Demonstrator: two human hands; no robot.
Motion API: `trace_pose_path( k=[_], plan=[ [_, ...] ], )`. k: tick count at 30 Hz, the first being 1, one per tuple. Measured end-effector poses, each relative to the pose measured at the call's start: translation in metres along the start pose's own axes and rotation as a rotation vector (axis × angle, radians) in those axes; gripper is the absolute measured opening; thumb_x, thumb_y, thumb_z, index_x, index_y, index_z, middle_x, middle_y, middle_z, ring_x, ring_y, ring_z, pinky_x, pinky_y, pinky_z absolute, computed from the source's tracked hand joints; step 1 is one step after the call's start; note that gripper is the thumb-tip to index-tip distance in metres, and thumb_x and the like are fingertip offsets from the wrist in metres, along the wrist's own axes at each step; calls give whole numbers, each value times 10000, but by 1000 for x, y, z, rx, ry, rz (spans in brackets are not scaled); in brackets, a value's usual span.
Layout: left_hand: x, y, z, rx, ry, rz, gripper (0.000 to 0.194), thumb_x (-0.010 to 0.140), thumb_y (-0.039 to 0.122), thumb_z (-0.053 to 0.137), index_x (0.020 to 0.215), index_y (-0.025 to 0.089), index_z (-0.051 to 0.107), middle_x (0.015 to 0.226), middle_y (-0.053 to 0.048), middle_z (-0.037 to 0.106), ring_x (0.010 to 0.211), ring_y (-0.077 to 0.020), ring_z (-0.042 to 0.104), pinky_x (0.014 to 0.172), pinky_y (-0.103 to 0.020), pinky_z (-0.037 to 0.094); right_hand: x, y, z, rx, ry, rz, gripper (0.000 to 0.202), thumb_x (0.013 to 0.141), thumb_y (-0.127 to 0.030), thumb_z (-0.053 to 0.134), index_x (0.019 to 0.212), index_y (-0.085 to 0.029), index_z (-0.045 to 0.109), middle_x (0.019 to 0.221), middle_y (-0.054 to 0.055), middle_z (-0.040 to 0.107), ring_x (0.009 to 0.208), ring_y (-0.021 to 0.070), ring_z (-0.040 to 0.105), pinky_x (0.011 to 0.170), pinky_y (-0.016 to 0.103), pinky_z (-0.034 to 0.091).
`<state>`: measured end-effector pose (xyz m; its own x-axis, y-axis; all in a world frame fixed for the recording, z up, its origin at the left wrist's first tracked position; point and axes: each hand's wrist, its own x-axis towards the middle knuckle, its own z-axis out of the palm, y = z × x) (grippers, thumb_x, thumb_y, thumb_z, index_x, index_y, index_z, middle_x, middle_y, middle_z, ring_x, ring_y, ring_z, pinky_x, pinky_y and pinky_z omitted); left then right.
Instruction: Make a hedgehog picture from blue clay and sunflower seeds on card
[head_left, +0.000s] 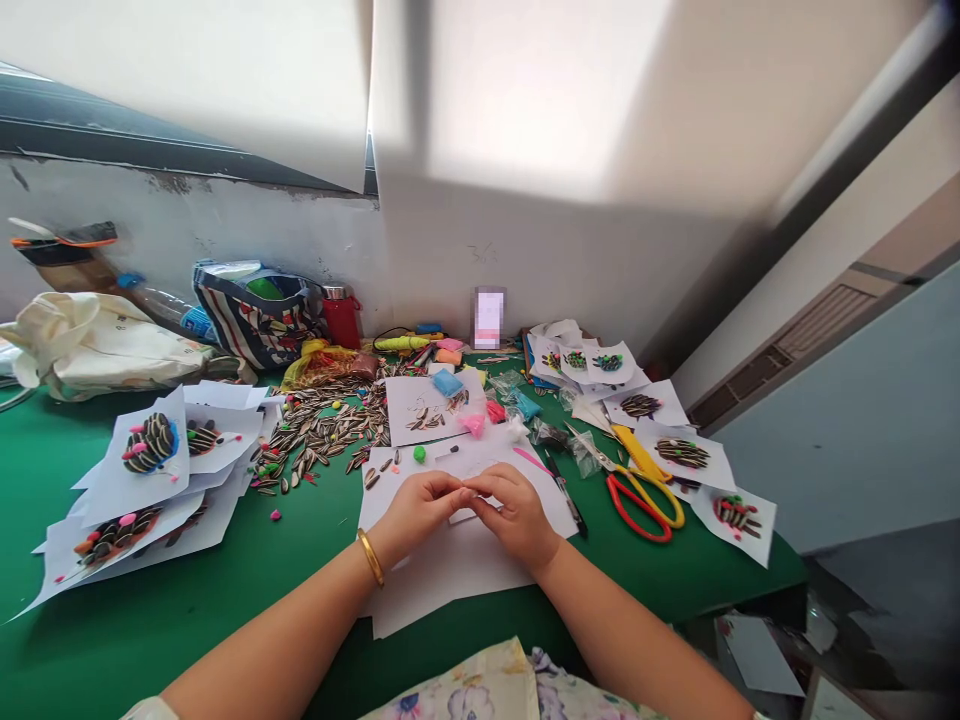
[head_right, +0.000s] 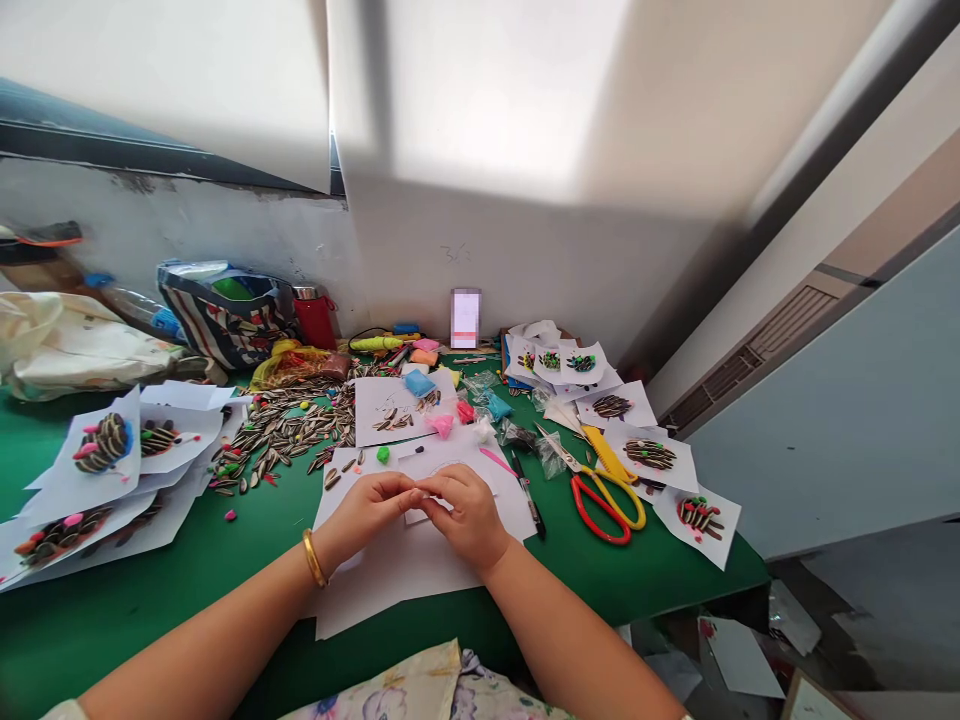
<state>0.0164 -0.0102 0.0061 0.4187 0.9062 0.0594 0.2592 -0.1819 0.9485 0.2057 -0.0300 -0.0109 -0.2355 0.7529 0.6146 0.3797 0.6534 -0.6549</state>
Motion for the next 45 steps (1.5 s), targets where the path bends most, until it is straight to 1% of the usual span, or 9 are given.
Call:
trace_pose_path(
  k=[9, 14, 18, 23, 30, 33, 38, 42, 45],
  plan=[
    [0, -1, 0, 1, -5, -22, 368, 826, 525, 644, 807, 174, 749, 782, -46, 734, 712, -177, 636, 641, -262, 481, 1, -1, 1, -17, 5, -37, 184, 926, -279, 638, 1092, -262, 713, 896, 50, 690, 845, 186, 633, 767, 341, 540],
    [1, -1, 0, 10, 17, -8, 347, 835, 504, 636, 784, 178, 743, 791, -42, 733, 724, -174, 636, 664, -262, 483, 1, -1, -1, -14, -12, -23, 210, 916, -297, 648, 1114, -245, 697, 913, 57, 696, 852, 196, 629, 776, 354, 528],
    [2, -1, -1, 50, 19, 5, 343, 842, 502, 629, 793, 182, 742, 790, -37, 728, 732, -172, 635, 669, -259, 478, 2, -2, -2, 7, -24, -8, 140, 942, -289, 610, 1027, -237, 708, 857, 47, 698, 837, 194, 620, 758, 346, 508],
    [2, -3, -1, 121, 69, 65, 323, 858, 487, 621, 806, 183, 717, 794, -28, 713, 746, -168, 626, 678, -258, 476, 3, -5, -1, 33, 11, 13, 101, 937, -254, 611, 963, -226, 705, 834, 44, 686, 815, 184, 607, 731, 327, 497],
    [3, -9, -1, 162, 85, 111, 298, 873, 467, 617, 832, 182, 697, 800, -23, 701, 749, -163, 624, 676, -260, 474, 3, -2, 0, 127, -14, 164, 105, 932, -265, 606, 947, -230, 703, 887, 38, 704, 786, 166, 614, 667, 294, 471],
    [3, -10, 0, 200, 99, 140, 293, 874, 463, 620, 820, 185, 693, 783, -20, 694, 730, -158, 615, 659, -257, 470, 2, 1, 1, 150, -20, 208, 118, 927, -277, 607, 921, -227, 714, 878, 38, 712, 786, 166, 620, 679, 291, 474],
    [3, -12, -1, 249, 124, 169, 269, 886, 437, 610, 827, 190, 699, 798, -26, 702, 743, -164, 625, 671, -268, 476, -2, 7, 4, 196, 11, 324, 176, 880, -320, 652, 1004, -211, 713, 970, 60, 719, 774, 169, 618, 682, 292, 492],
    [5, -15, -4, 302, 120, 146, 191, 860, 363, 643, 936, 202, 712, 875, -36, 719, 809, -182, 645, 704, -281, 494, -3, 13, 3, 199, 33, 415, 163, 884, -352, 635, 914, -210, 710, 865, 37, 693, 725, 164, 583, 661, 289, 475],
    [8, -16, -5, 358, 123, 127, 172, 879, 330, 611, 932, 209, 720, 892, -36, 731, 828, -190, 652, 732, -296, 495, -3, 15, 2, 175, 46, 456, 171, 883, -367, 630, 914, -214, 697, 820, 22, 670, 688, 157, 558, 637, 286, 462]
  ],
)
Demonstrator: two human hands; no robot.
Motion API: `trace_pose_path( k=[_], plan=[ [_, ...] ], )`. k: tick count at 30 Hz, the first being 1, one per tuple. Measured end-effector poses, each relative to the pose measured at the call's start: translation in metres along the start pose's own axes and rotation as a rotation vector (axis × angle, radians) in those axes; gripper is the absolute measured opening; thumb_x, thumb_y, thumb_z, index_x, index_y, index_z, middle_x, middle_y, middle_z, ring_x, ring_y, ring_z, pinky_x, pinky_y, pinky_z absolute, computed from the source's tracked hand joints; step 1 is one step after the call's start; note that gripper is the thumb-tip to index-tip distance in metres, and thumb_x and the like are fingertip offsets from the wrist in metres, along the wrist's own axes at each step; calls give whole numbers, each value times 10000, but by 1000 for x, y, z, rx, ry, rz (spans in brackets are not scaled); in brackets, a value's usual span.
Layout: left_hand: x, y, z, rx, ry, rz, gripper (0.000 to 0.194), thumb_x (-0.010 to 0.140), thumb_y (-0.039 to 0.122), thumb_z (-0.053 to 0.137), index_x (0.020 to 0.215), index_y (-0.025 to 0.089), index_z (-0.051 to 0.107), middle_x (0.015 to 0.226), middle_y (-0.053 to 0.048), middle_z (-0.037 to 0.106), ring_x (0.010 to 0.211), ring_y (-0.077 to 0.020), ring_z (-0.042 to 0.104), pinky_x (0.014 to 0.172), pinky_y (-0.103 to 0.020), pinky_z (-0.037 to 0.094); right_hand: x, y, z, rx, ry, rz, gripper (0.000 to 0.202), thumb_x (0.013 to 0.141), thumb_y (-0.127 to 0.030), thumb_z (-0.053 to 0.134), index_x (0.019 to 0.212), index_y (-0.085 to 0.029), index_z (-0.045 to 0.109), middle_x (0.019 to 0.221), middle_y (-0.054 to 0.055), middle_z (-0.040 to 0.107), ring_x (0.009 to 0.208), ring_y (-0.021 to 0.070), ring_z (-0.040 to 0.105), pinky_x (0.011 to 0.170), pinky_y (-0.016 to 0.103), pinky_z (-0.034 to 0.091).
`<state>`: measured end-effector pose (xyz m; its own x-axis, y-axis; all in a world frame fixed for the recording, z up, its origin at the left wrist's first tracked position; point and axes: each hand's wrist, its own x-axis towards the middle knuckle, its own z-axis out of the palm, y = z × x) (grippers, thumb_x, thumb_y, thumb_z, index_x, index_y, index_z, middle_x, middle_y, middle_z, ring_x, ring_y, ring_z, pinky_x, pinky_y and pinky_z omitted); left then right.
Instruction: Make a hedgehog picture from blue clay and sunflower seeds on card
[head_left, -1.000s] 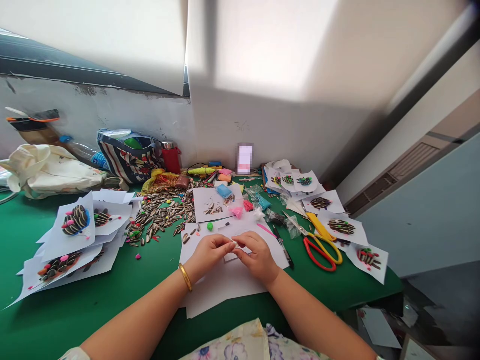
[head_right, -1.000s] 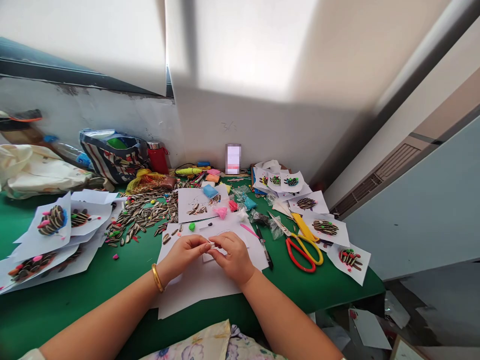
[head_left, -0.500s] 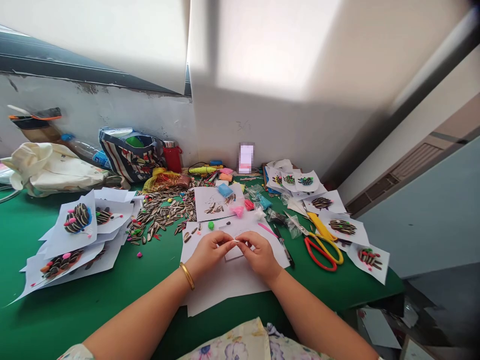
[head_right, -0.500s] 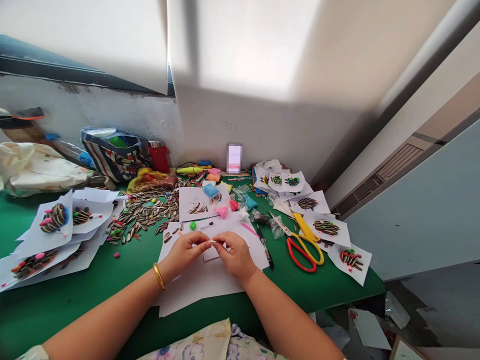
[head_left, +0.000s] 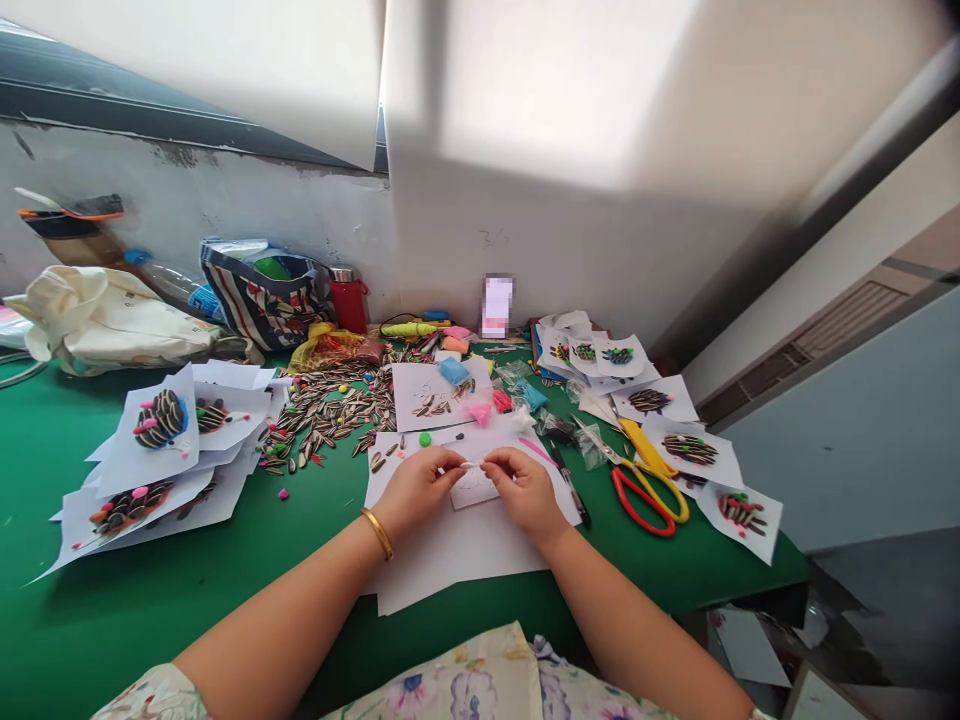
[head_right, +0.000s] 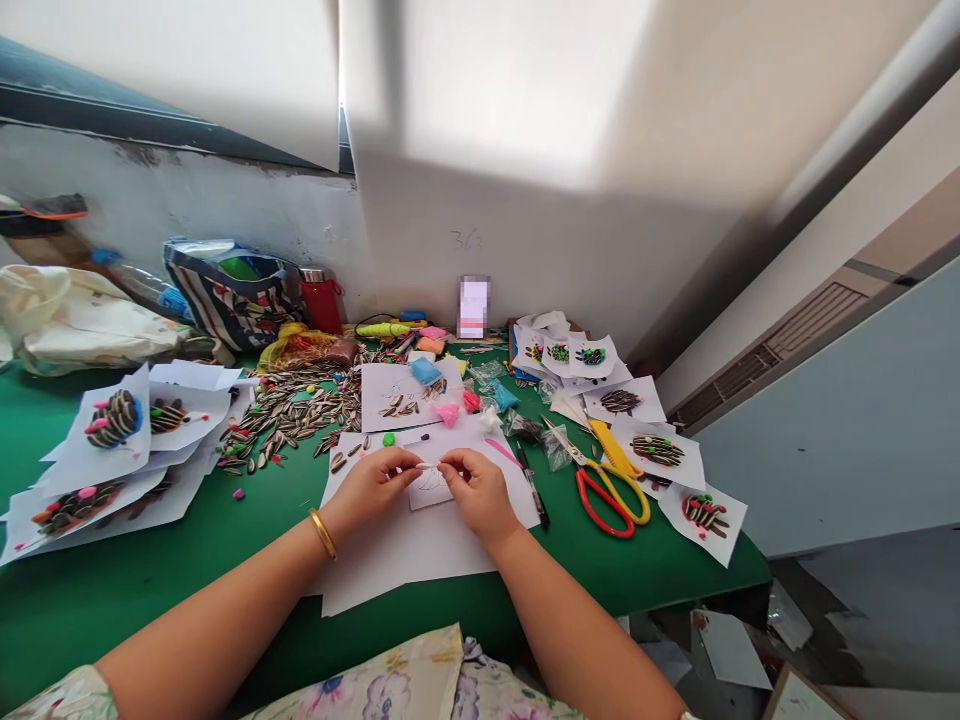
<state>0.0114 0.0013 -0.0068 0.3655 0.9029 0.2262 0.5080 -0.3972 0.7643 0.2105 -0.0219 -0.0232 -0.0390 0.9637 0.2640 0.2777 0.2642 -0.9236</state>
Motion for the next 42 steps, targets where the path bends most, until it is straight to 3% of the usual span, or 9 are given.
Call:
trace_pose_path(
  k=[5, 12, 15, 20, 26, 32, 38, 42],
  plan=[
    [0, 3, 1, -32, 3, 2, 197, 901, 355, 585, 913, 213, 721, 892, -29, 736, 830, -186, 657, 733, -287, 497, 0, -2, 1, -43, -67, -7, 283, 867, -365, 664, 1111, -222, 672, 978, 49, 690, 821, 182, 614, 677, 292, 469],
    [-2, 2, 2, -29, -24, -10, 172, 874, 335, 623, 941, 208, 718, 884, -31, 723, 813, -176, 646, 686, -269, 490, 0, -10, 1, -95, -87, -90, 186, 922, -371, 611, 873, -222, 710, 856, 31, 689, 776, 169, 591, 649, 287, 419],
    [-3, 0, 3, -44, -16, -2, 211, 872, 370, 636, 978, 206, 714, 914, -40, 720, 846, -181, 645, 699, -272, 498, -1, -9, 3, -116, -99, -96, 159, 910, -341, 617, 859, -216, 700, 845, 28, 682, 777, 166, 589, 660, 284, 423],
    [-3, 4, 1, -29, 39, 35, 239, 893, 406, 610, 813, 200, 701, 829, -35, 713, 792, -179, 624, 722, -296, 482, -1, -8, 6, -149, -122, -81, 105, 868, -291, 626, 901, -217, 692, 857, 26, 680, 776, 169, 592, 656, 282, 434],
    [-4, 11, 0, -231, 49, 46, 260, 891, 448, 632, 876, 207, 728, 840, -34, 699, 789, -166, 622, 705, -279, 502, -2, -12, 5, -47, -149, -61, 181, 886, -396, 654, 892, -224, 709, 831, 23, 690, 762, 171, 593, 672, 288, 446],
    [-6, 11, 1, -225, 66, 118, 245, 921, 430, 615, 990, 253, 770, 848, -38, 671, 796, -160, 613, 732, -284, 506, -2, -17, 3, 98, -120, -83, 203, 904, -400, 628, 907, -219, 718, 839, 33, 690, 756, 172, 583, 685, 294, 462],
    [-8, 11, 1, -159, 70, 133, 244, 920, 408, 618, 1034, 232, 742, 929, -56, 688, 870, -177, 626, 774, -298, 512, -4, -18, 5, -11, -83, -151, 152, 884, -306, 602, 776, -213, 654, 739, 8, 625, 689, 150, 530, 652, 282, 437],
    [-8, 12, 2, -133, 76, 158, 232, 917, 410, 620, 910, 212, 741, 852, -50, 672, 809, -170, 618, 733, -295, 501, -4, -19, 6, -80, -86, -169, 154, 868, -270, 582, 730, -214, 619, 697, -1, 587, 680, 152, 525, 649, 284, 432]
  ],
)
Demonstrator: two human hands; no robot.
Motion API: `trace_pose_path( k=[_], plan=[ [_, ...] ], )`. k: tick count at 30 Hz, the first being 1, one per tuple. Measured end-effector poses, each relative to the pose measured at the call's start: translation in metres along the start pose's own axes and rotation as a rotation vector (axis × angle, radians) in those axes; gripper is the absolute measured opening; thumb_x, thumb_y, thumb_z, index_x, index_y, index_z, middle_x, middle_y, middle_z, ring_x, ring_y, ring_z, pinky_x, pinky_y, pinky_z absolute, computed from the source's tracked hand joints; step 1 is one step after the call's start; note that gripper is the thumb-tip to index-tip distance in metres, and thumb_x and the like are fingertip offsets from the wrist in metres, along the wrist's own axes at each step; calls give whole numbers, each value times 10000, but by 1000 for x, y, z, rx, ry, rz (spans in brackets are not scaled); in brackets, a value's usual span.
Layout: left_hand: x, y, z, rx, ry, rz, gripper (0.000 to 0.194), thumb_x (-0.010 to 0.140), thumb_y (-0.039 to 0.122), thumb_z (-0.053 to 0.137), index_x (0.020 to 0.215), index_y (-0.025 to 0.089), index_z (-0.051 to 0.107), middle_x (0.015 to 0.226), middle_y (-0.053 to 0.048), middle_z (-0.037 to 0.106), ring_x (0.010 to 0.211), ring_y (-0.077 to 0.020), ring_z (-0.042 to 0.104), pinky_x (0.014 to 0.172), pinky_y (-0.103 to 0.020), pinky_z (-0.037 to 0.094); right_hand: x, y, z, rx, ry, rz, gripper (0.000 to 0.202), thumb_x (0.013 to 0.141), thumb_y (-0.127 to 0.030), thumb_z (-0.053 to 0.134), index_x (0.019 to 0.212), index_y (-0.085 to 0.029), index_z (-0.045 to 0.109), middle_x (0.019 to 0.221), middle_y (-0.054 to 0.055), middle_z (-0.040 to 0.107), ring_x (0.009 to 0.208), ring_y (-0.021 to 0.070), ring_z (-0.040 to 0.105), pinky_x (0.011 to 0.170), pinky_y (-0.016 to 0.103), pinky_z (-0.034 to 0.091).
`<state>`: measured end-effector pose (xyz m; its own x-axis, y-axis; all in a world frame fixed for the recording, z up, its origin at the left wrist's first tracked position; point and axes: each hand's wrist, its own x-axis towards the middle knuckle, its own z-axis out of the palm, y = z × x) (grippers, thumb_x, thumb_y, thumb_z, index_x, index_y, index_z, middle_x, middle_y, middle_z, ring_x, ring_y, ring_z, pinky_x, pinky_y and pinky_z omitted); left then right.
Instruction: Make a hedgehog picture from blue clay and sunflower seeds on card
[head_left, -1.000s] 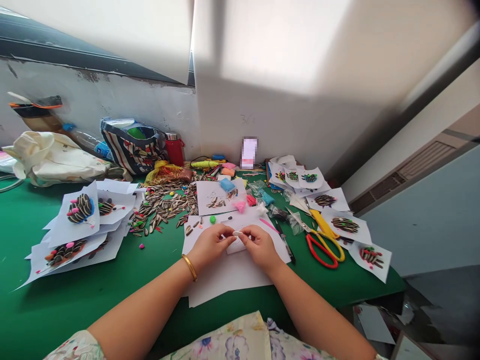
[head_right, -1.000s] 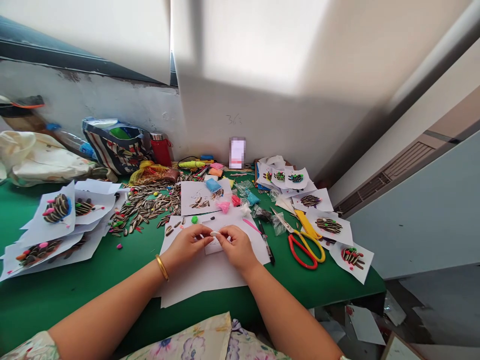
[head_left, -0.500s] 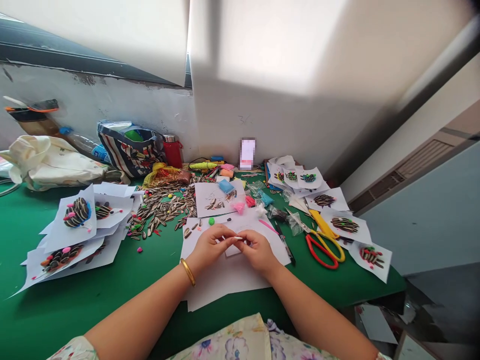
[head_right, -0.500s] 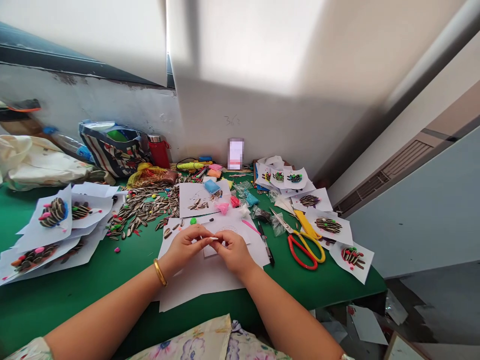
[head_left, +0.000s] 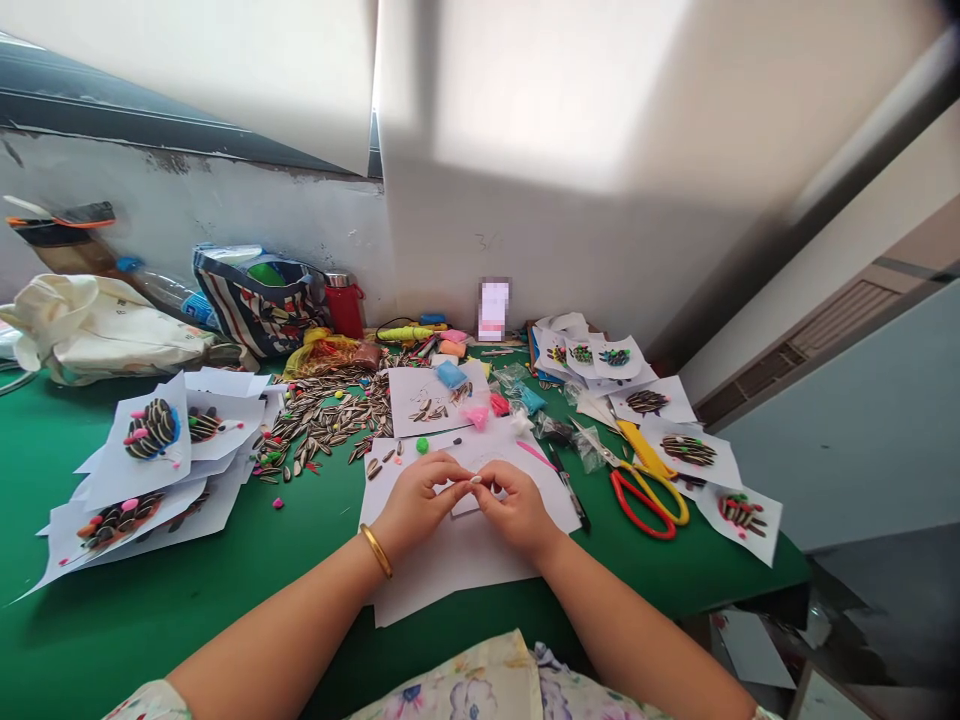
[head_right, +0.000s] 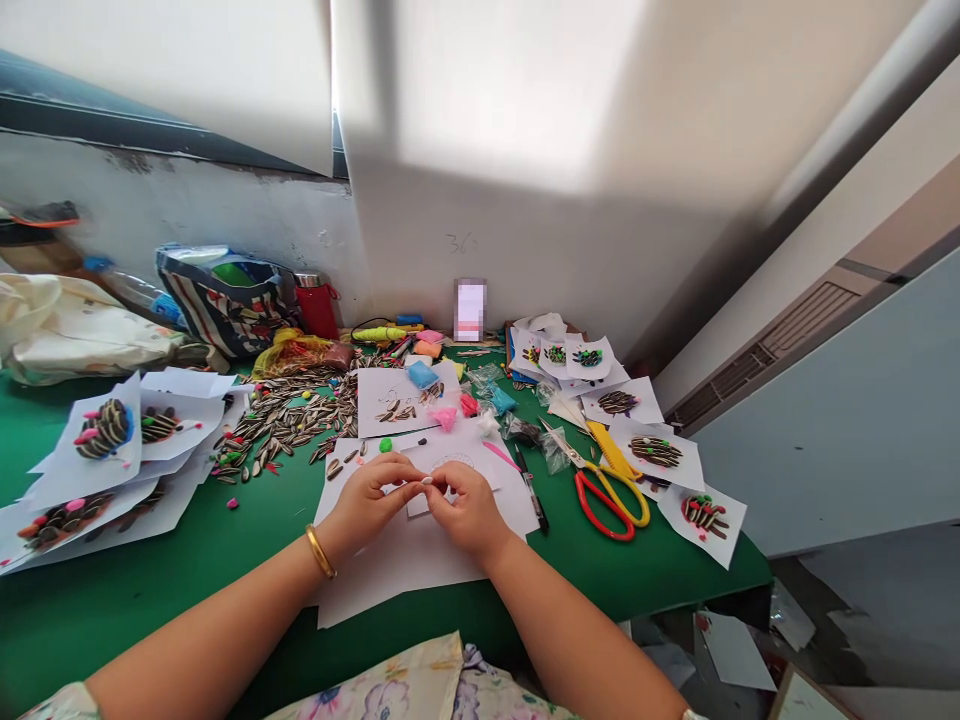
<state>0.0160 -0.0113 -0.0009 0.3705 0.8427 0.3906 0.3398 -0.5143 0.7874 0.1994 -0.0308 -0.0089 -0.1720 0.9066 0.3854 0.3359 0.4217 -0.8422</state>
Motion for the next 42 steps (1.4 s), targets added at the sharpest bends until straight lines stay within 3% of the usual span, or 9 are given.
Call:
trace_pose_path(
  k=[7, 17, 23, 29, 34, 38, 42],
  plan=[
    [0, 5, 0, 28, 33, 7, 227, 930, 367, 598, 806, 194, 676, 817, -39, 651, 785, -163, 598, 729, -295, 491, 1, -3, -3, 21, -9, -14, 125, 885, -276, 567, 808, -217, 645, 767, 16, 637, 707, 158, 544, 660, 292, 446],
    [0, 1, 0, 24, -7, -8, 194, 917, 375, 623, 953, 216, 728, 889, -48, 674, 839, -173, 610, 751, -300, 499, -1, -3, -3, -12, -28, -32, 193, 940, -305, 525, 815, -218, 643, 775, 23, 628, 738, 168, 562, 696, 304, 451],
    [2, 5, -1, 31, 32, -47, 245, 936, 381, 582, 816, 202, 698, 817, -38, 670, 806, -171, 592, 745, -302, 486, -1, -1, -4, -22, 3, -49, 198, 965, -330, 498, 904, -223, 654, 856, 43, 661, 800, 185, 581, 727, 323, 465],
    [3, 2, 1, -75, -36, -112, 305, 911, 460, 592, 814, 193, 704, 804, -39, 684, 774, -170, 610, 707, -289, 486, -1, -1, -4, 23, -8, -39, 173, 927, -397, 602, 914, -235, 660, 867, 35, 667, 776, 178, 568, 726, 322, 467],
    [4, 2, -1, -199, -87, -176, 291, 917, 448, 584, 908, 195, 728, 900, -50, 719, 864, -185, 644, 786, -303, 505, 1, -2, -4, 46, 66, -64, 158, 927, -363, 604, 845, -234, 645, 805, 27, 635, 747, 175, 549, 692, 318, 450],
    [4, 1, 0, -132, -72, -151, 275, 863, 457, 658, 871, 190, 722, 862, -47, 705, 814, -181, 630, 713, -289, 492, 1, -1, -4, 47, 81, -76, 172, 923, -348, 607, 800, -230, 630, 770, 20, 611, 731, 171, 532, 685, 316, 438],
    [3, -3, 2, -38, -33, -115, 269, 893, 430, 630, 801, 188, 701, 796, -33, 685, 757, -162, 609, 686, -278, 476, 1, 3, -3, 93, 56, -10, 132, 916, -348, 611, 939, -228, 659, 860, 30, 648, 742, 164, 556, 682, 303, 457]
  ],
)
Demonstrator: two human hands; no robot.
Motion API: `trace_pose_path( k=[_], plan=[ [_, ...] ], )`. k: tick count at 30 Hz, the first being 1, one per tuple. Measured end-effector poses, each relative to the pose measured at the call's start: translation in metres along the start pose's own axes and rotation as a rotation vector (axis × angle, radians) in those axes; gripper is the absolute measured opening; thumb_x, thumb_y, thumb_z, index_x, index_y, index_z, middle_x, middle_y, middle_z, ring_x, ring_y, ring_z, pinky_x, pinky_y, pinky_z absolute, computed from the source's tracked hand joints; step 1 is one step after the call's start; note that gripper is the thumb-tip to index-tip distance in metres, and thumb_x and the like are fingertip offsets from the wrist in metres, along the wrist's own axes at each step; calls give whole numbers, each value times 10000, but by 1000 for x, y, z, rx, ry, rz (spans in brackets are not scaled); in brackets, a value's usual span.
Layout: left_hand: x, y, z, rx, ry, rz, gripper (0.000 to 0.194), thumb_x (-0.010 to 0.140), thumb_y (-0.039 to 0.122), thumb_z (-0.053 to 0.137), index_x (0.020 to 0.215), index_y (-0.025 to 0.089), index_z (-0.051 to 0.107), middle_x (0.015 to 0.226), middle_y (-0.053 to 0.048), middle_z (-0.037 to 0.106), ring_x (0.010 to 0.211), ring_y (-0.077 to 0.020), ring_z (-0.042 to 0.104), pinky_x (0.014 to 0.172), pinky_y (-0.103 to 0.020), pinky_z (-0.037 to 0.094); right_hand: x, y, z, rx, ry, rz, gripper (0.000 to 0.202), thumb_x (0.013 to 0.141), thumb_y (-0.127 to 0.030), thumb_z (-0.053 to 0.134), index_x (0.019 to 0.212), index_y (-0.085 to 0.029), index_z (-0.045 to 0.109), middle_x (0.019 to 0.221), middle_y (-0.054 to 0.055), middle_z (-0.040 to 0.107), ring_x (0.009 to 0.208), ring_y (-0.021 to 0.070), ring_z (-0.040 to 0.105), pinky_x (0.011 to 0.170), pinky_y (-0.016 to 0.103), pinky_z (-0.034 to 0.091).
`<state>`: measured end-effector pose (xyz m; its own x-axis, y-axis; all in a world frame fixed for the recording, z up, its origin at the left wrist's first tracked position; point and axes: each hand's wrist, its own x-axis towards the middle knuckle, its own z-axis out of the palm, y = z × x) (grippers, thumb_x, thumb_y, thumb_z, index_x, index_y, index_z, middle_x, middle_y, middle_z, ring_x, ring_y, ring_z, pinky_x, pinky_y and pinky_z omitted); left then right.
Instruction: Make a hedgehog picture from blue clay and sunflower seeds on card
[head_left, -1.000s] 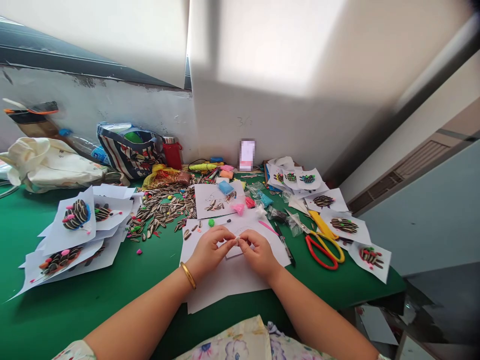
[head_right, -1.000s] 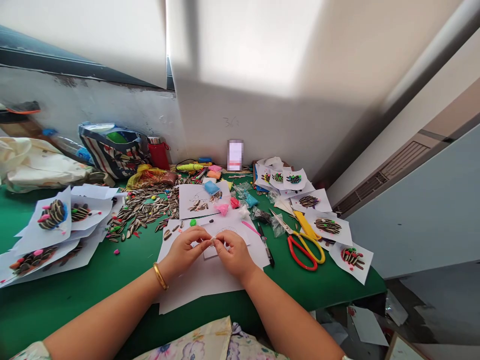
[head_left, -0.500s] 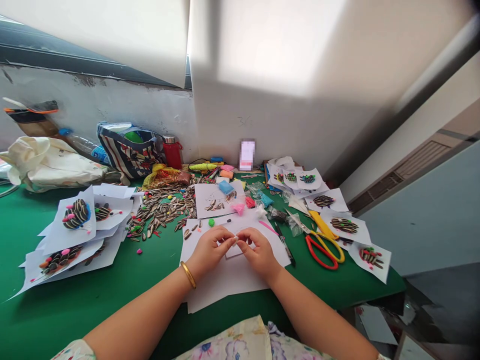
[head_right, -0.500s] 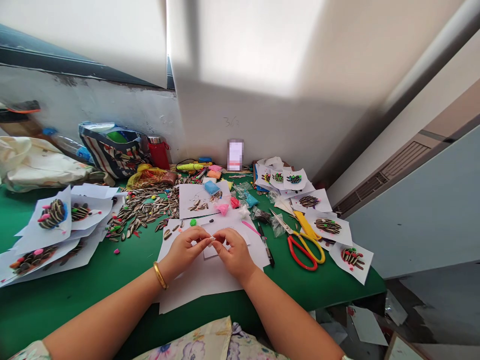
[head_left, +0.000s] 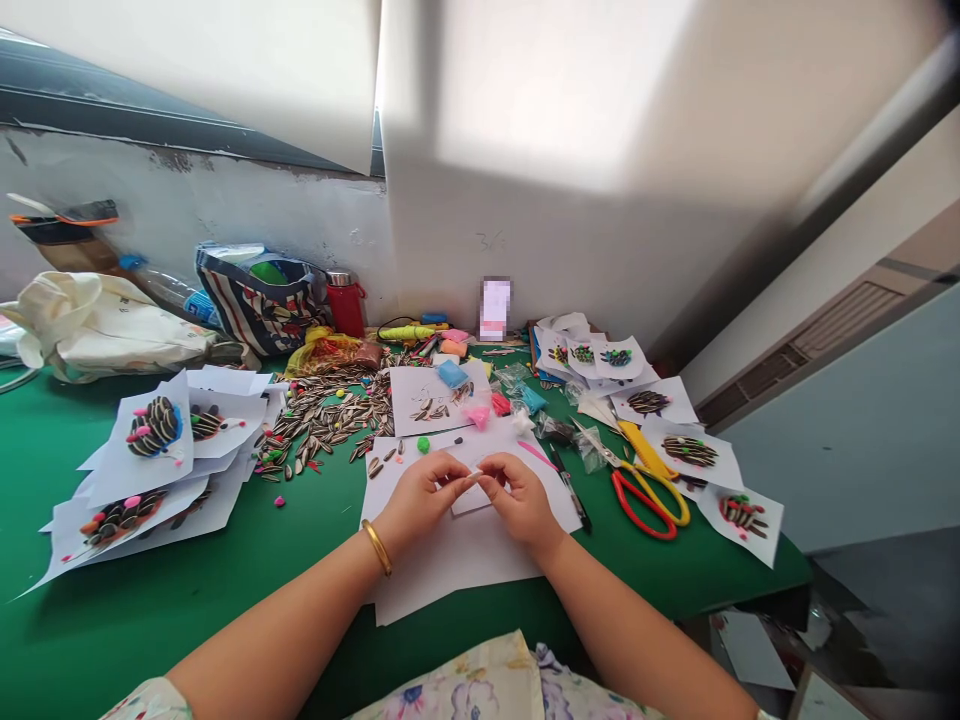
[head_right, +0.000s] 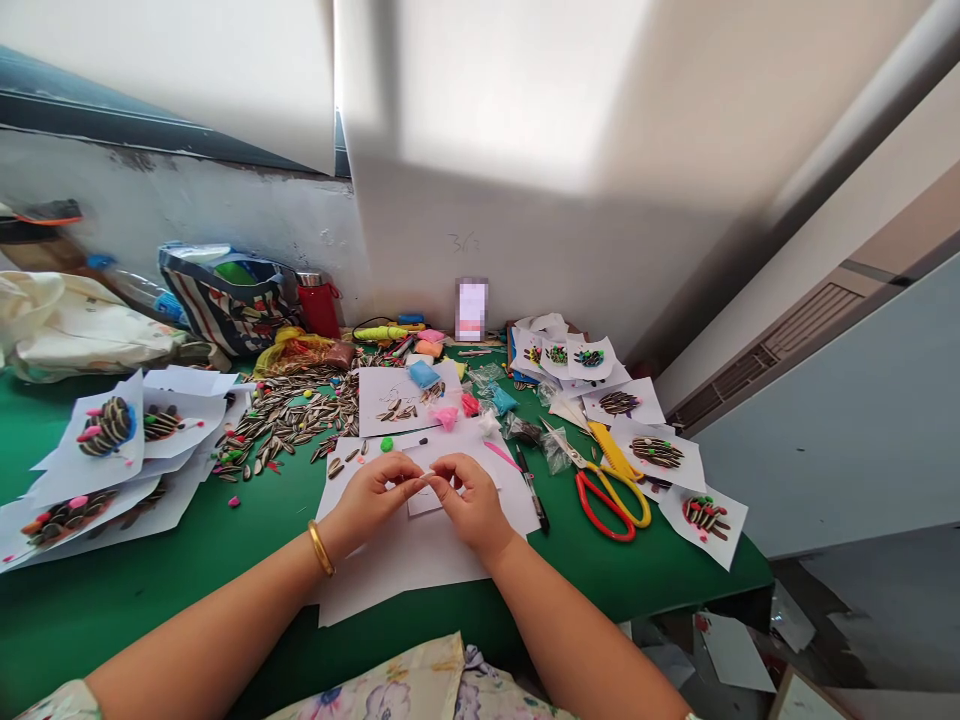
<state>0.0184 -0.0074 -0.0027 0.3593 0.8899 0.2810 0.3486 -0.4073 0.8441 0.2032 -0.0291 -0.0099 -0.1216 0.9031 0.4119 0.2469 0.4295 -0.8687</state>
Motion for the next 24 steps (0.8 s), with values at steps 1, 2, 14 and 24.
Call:
trace_pose_path(
  k=[1, 2, 14, 24],
  plan=[
    [0, -1, 0, 10, -2, 10, 256, 897, 419, 629, 811, 190, 705, 803, -33, 688, 763, -162, 612, 691, -277, 480, 0, 1, 0, 6, -9, 16, 141, 912, -347, 616, 967, -227, 665, 886, 35, 659, 751, 164, 566, 683, 299, 461],
    [1, -2, 0, 19, -11, 22, 236, 902, 403, 626, 831, 195, 713, 816, -34, 692, 775, -163, 618, 702, -278, 487, 0, 3, 0, 4, -21, 25, 144, 910, -344, 619, 972, -225, 672, 898, 37, 668, 759, 165, 573, 684, 296, 462],
    [-2, -11, -2, 498, -162, 70, 372, 862, 30, 513, 1126, 193, 717, 1088, -80, 704, 1037, -236, 617, 929, -389, 504, 3, 17, -8, -375, -112, 42, 114, 879, -175, 614, 935, -219, 703, 937, 34, 718, 882, 196, 635, 782, 310, 487],
    [-4, -12, 2, 551, -155, 126, 318, 893, 65, 501, 1083, 182, 728, 1069, -93, 690, 1011, -236, 608, 919, -386, 500, 5, 20, -2, -683, -150, -137, 126, 907, -140, 594, 946, -205, 695, 933, 55, 724, 886, 220, 631, 809, 340, 473]
  ],
)
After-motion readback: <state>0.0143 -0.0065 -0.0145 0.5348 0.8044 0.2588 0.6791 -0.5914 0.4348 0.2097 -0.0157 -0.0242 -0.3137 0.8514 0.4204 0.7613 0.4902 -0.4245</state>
